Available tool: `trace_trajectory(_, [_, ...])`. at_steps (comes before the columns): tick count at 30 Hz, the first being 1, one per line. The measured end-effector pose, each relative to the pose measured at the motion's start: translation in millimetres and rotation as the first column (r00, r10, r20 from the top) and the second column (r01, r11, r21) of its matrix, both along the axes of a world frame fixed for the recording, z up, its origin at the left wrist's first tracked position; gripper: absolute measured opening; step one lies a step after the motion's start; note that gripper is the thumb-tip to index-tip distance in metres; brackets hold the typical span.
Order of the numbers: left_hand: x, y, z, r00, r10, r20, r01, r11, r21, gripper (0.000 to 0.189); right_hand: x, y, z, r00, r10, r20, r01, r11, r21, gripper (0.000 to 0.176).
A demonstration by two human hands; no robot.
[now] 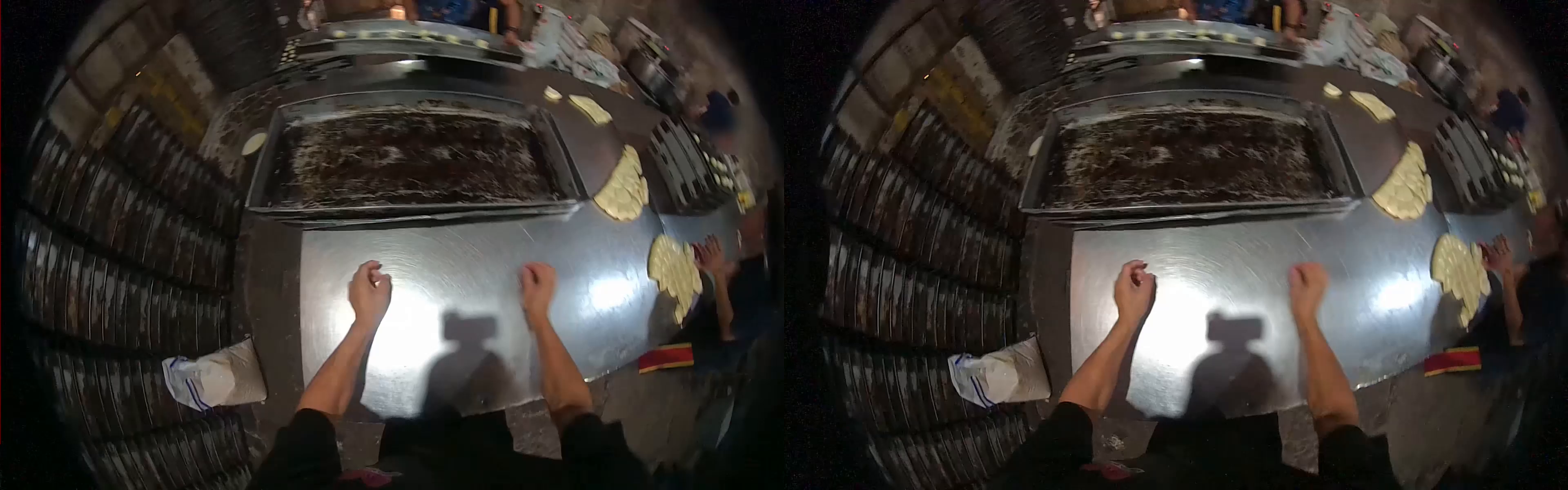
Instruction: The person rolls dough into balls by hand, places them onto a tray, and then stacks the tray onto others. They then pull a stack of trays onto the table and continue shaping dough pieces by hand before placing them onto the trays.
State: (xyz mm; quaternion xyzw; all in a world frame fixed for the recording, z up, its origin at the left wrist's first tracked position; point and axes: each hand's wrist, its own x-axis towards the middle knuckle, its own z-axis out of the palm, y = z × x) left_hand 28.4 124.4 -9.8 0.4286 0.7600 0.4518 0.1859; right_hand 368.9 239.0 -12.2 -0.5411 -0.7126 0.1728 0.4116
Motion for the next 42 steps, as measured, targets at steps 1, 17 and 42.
trace_trajectory(1, [16.7, 2.9, -10.4, 0.98, -0.035, 0.197, 0.023, 0.998, 0.065, 0.022, -13.4, -13.2, -11.3, 0.998, 0.065, 0.027, -0.065, 0.998, 0.005, 0.009])
trace_trajectory(17, [121.0, 265.2, 84.4, 0.741, -0.46, -0.489, 0.504, 0.862, -0.048, 0.03, -4.5, 244.0, 65.7, 0.977, 0.117, 0.177, -0.093, 0.986, -0.137, 0.028])
trace_trajectory(42, [732.7, 396.9, 5.1, 0.312, -0.711, 0.631, 0.935, 0.347, -0.071, 0.051, 557.9, 82.0, 4.8, 0.338, -0.917, -0.212, 0.733, 0.398, -0.552, 0.034])
